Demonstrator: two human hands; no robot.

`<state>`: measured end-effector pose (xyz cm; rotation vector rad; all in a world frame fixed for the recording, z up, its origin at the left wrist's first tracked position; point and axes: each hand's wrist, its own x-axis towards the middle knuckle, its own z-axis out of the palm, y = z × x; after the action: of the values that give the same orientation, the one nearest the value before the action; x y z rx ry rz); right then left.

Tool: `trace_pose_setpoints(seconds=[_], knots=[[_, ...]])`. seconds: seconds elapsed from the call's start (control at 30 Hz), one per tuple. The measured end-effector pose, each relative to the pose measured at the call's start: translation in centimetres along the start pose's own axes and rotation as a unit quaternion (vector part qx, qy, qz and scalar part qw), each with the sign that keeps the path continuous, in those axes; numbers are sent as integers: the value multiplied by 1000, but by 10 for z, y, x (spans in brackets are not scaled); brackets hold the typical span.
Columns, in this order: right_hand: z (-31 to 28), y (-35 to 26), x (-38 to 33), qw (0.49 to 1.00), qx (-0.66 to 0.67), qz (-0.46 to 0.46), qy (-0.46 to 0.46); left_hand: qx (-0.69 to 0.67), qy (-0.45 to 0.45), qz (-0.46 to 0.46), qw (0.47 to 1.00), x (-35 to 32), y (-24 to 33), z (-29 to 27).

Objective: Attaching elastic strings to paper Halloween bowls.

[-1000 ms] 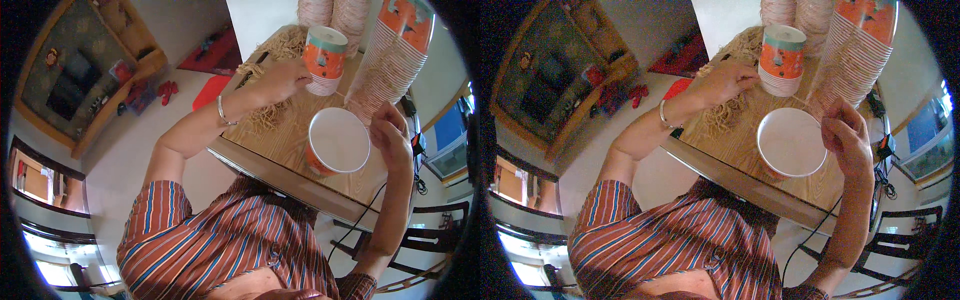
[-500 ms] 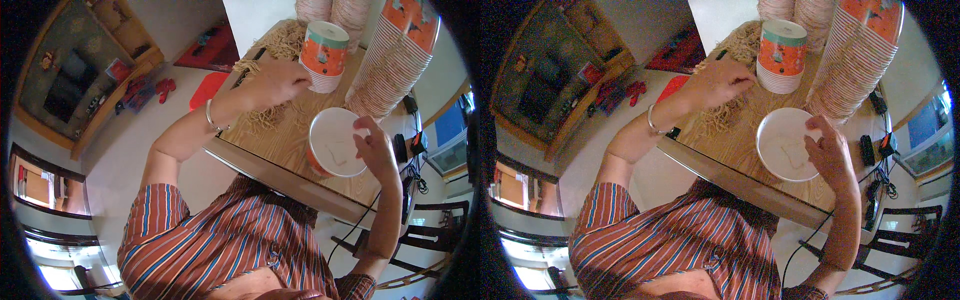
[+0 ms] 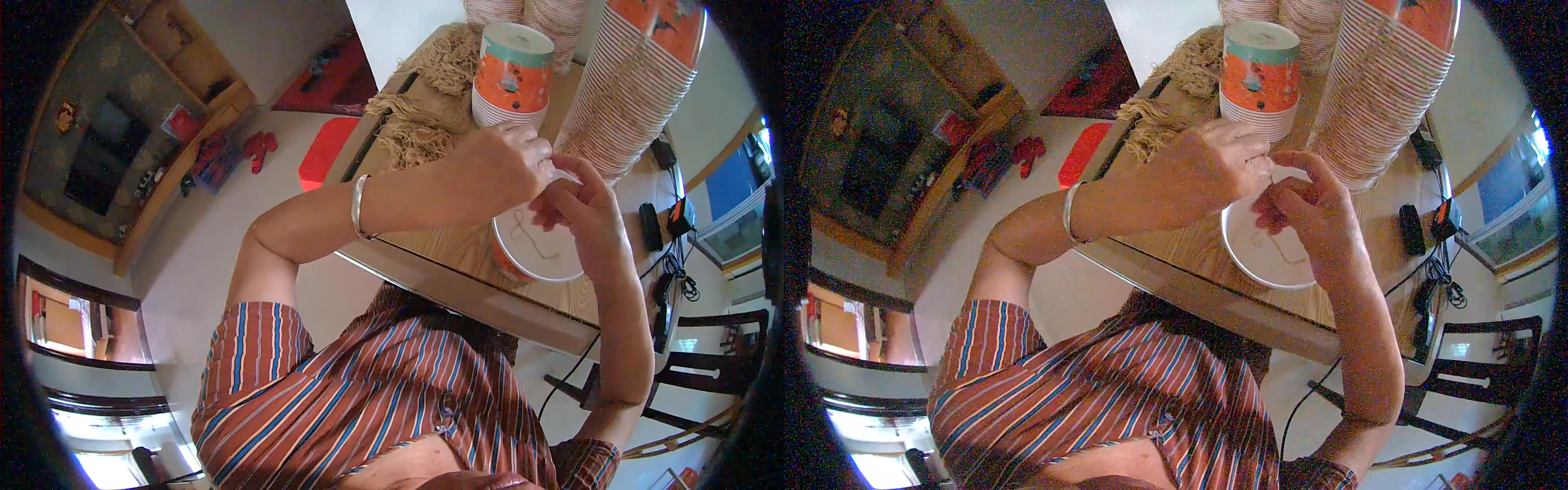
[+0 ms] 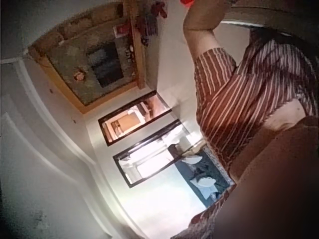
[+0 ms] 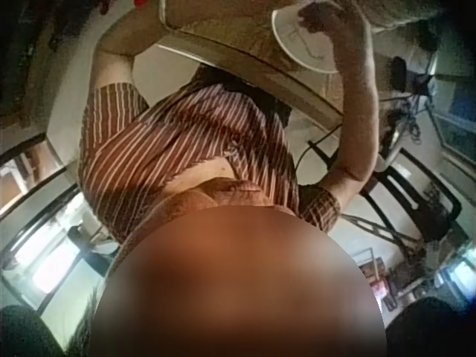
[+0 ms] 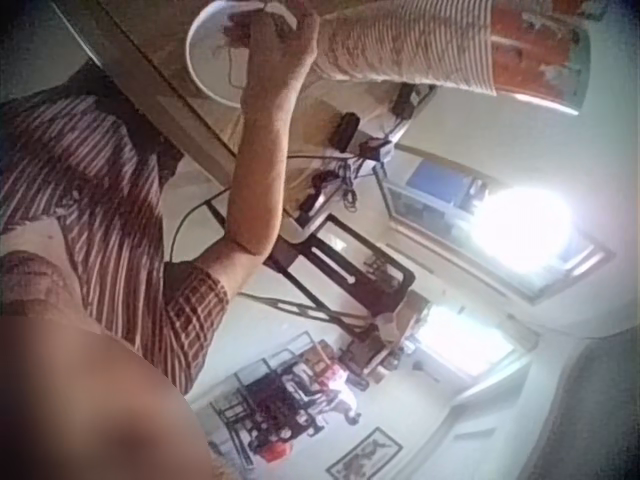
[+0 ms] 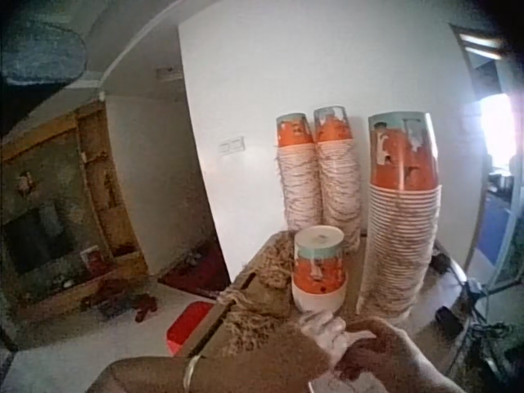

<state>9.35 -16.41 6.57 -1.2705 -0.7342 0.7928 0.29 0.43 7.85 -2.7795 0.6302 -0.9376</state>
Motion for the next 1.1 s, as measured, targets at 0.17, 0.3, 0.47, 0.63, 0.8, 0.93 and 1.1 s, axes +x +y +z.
trace_pose_setpoints(seconds=[0.17,0.3,0.47,0.63,0.8,0.93,1.1], knots=[[-6,13,2,959,-251,-91,97,-79,-4,-10,997,1,-5,6],[-7,8,-6,952,-281,-70,97,-232,-13,-47,971,1,-8,3],[-9,7,-17,979,-161,8,126,-316,-2,-109,942,1,-11,-9],[-7,5,-29,987,-84,-13,135,-450,17,-299,841,-1,-14,-7],[-4,10,-28,984,-109,-39,135,-347,-75,-223,908,2,1,-1],[6,10,-28,977,-140,-55,153,-394,-30,-187,899,4,10,4],[5,18,-26,972,-166,-73,147,-482,-76,-241,839,-4,7,10]])
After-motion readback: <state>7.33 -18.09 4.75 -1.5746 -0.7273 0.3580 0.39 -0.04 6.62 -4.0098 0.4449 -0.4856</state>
